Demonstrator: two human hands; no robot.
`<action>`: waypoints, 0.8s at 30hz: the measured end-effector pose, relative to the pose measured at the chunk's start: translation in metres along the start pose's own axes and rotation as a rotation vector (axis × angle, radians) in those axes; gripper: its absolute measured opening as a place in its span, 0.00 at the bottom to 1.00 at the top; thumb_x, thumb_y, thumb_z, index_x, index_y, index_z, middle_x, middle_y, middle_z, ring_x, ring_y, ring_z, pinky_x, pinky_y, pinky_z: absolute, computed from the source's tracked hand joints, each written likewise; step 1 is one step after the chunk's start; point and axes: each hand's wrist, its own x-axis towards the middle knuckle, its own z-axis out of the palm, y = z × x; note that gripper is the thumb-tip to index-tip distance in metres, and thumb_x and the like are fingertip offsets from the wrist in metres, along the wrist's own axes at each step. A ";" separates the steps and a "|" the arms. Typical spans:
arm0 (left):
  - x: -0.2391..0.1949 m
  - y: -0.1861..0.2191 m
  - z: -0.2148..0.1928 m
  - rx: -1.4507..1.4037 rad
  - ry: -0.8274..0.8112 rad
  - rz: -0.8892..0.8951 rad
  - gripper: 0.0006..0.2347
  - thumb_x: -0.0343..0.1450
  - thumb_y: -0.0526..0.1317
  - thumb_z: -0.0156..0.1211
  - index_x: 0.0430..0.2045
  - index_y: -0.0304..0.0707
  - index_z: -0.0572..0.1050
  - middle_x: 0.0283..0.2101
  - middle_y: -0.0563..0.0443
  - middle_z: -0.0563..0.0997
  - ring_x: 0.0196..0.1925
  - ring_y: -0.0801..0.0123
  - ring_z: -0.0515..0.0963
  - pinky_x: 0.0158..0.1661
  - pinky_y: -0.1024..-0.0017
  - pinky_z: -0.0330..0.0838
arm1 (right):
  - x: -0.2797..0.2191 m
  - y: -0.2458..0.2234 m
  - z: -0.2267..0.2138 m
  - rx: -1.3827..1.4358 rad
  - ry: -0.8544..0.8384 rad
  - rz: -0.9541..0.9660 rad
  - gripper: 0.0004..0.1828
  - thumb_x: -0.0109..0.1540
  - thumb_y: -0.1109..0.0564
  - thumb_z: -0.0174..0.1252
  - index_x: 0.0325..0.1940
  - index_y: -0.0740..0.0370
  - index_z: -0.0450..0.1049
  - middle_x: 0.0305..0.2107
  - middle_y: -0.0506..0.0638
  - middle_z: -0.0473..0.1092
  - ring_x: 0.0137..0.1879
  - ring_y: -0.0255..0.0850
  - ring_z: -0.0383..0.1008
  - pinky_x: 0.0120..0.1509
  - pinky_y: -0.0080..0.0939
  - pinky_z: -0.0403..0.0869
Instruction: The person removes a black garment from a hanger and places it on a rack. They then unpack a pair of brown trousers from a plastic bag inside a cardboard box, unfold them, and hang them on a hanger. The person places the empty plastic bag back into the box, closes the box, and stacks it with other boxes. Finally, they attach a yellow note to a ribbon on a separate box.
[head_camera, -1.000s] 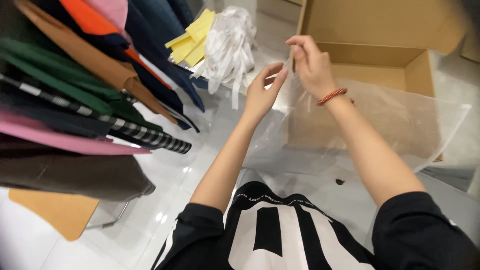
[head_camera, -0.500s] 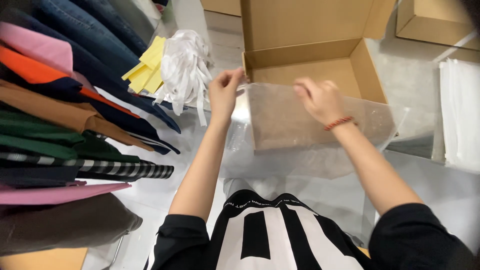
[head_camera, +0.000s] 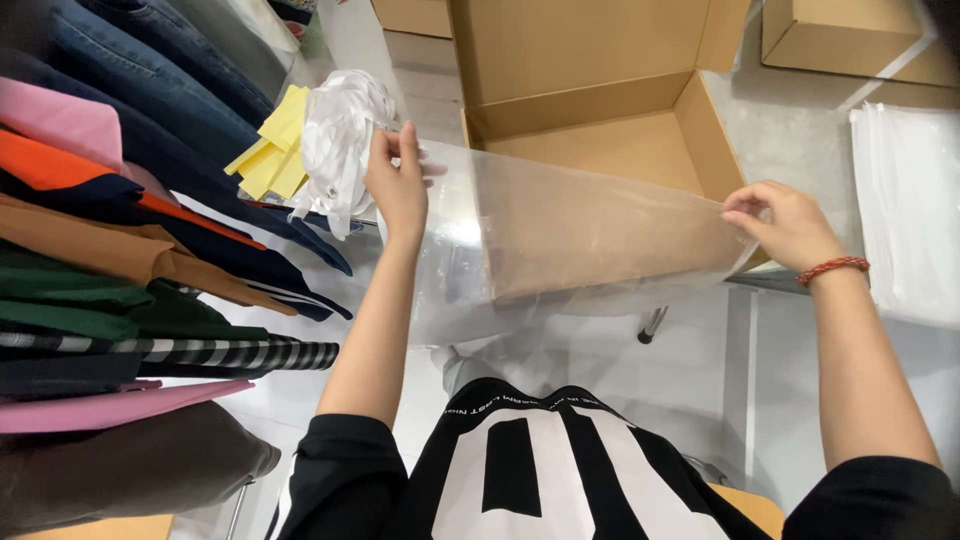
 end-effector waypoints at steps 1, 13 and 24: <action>0.004 -0.003 -0.001 0.000 -0.007 0.000 0.16 0.78 0.52 0.54 0.25 0.44 0.66 0.28 0.56 0.75 0.23 0.65 0.90 0.19 0.78 0.69 | -0.002 0.003 -0.001 0.001 0.003 0.006 0.06 0.68 0.55 0.63 0.46 0.56 0.82 0.43 0.46 0.77 0.50 0.39 0.74 0.61 0.42 0.70; 0.024 -0.026 -0.009 0.350 -0.003 0.063 0.13 0.82 0.48 0.48 0.30 0.44 0.67 0.12 0.53 0.75 0.09 0.68 0.71 0.22 0.65 0.67 | 0.034 0.010 0.001 0.289 0.628 0.005 0.16 0.69 0.64 0.67 0.58 0.48 0.80 0.43 0.45 0.74 0.34 0.31 0.70 0.36 0.35 0.70; 0.056 -0.129 -0.048 0.299 0.186 -0.042 0.15 0.80 0.53 0.57 0.33 0.41 0.75 0.18 0.46 0.84 0.12 0.68 0.82 0.09 0.77 0.73 | -0.130 0.082 0.167 0.857 0.437 0.635 0.41 0.77 0.21 0.40 0.70 0.59 0.68 0.61 0.66 0.69 0.64 0.61 0.73 0.63 0.57 0.77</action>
